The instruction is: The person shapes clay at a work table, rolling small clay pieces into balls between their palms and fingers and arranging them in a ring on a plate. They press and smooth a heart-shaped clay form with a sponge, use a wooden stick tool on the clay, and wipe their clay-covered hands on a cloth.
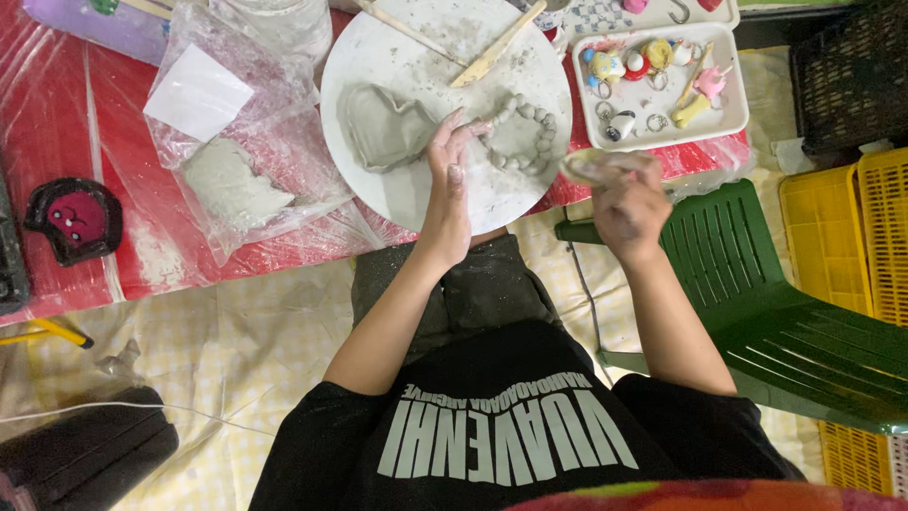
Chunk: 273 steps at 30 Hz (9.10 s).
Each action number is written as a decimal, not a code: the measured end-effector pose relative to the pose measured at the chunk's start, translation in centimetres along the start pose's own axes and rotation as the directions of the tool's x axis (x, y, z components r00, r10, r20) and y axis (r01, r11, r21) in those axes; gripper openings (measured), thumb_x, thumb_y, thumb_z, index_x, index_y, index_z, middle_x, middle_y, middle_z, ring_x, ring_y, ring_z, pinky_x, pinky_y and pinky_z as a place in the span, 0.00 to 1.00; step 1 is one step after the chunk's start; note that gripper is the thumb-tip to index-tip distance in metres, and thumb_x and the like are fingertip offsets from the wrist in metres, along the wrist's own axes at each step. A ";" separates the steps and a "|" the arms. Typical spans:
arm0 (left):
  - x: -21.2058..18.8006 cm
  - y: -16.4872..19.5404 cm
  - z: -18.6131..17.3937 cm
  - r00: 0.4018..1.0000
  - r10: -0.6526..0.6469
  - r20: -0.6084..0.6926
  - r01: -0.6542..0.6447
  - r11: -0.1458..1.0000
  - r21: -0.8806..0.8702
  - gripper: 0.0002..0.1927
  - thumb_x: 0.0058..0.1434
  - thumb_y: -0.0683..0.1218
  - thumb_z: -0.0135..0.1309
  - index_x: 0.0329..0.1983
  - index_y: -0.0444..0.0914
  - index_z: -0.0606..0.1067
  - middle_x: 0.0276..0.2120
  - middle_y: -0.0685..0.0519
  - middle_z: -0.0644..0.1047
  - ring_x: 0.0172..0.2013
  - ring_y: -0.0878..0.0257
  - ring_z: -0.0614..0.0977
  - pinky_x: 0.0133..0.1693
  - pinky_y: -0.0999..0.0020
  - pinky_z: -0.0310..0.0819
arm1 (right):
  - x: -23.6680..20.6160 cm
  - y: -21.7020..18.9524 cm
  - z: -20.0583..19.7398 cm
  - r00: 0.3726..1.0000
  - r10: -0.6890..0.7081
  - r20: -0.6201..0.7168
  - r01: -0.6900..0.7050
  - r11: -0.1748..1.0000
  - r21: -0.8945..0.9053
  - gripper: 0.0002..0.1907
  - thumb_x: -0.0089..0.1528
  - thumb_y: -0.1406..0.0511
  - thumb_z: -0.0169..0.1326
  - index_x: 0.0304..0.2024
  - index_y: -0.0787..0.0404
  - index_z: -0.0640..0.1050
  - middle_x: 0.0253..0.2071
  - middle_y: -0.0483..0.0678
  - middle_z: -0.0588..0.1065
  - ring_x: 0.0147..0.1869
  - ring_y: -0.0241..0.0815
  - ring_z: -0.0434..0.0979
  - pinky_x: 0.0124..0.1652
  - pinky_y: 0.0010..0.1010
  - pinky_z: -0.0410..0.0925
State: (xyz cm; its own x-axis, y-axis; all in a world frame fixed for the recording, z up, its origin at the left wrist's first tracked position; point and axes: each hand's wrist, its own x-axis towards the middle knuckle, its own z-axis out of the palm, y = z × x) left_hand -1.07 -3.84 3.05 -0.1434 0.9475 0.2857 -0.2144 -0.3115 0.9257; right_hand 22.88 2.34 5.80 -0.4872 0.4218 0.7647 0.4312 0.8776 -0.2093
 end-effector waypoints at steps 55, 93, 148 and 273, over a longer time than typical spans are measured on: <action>4.5 3.2 -9.2 0.890 -0.038 0.455 -0.338 0.615 0.713 0.38 0.75 0.69 0.39 0.79 0.47 0.49 0.58 0.51 0.81 0.66 0.46 0.73 0.69 0.48 0.56 | 12.7 -2.5 2.3 0.735 -0.384 0.559 0.356 0.920 0.164 0.06 0.59 0.70 0.59 0.39 0.60 0.77 0.44 0.47 0.81 0.59 0.44 0.79 0.59 0.35 0.69; 5.5 3.8 -5.9 0.911 -0.055 0.409 -0.192 0.820 0.539 0.53 0.64 0.82 0.20 0.77 0.41 0.55 0.51 0.42 0.83 0.57 0.49 0.82 0.61 0.56 0.69 | 6.7 -5.3 2.0 0.939 0.054 0.341 -0.091 0.992 0.093 0.13 0.60 0.77 0.60 0.44 0.66 0.72 0.44 0.55 0.76 0.49 0.59 0.78 0.49 0.46 0.71; -1.3 4.3 -6.0 0.972 0.170 0.161 -0.225 0.490 0.842 0.57 0.48 0.59 0.76 0.74 0.41 0.57 0.64 0.47 0.72 0.65 0.46 0.70 0.69 0.50 0.59 | 4.2 -1.5 4.0 0.904 0.397 0.159 -0.428 0.843 0.326 0.14 0.62 0.83 0.55 0.38 0.65 0.67 0.38 0.53 0.71 0.46 0.48 0.74 0.47 0.37 0.68; -0.7 2.5 -8.9 0.874 0.382 -0.300 -0.084 0.726 0.682 0.26 0.78 0.42 0.46 0.75 0.31 0.55 0.71 0.39 0.64 0.70 0.48 0.68 0.69 0.55 0.65 | 10.1 0.8 2.7 0.737 0.588 0.334 -0.627 0.410 0.663 0.17 0.67 0.72 0.40 0.59 0.62 0.67 0.52 0.44 0.74 0.50 0.38 0.76 0.47 0.29 0.71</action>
State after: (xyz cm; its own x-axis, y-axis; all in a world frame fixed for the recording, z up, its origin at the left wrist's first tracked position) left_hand -10.06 -5.91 3.01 -0.4968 0.6877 0.5295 0.5155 -0.2570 0.8174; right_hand 16.23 7.92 11.75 -0.3588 0.9028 0.2371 -0.0214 0.2460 -0.9690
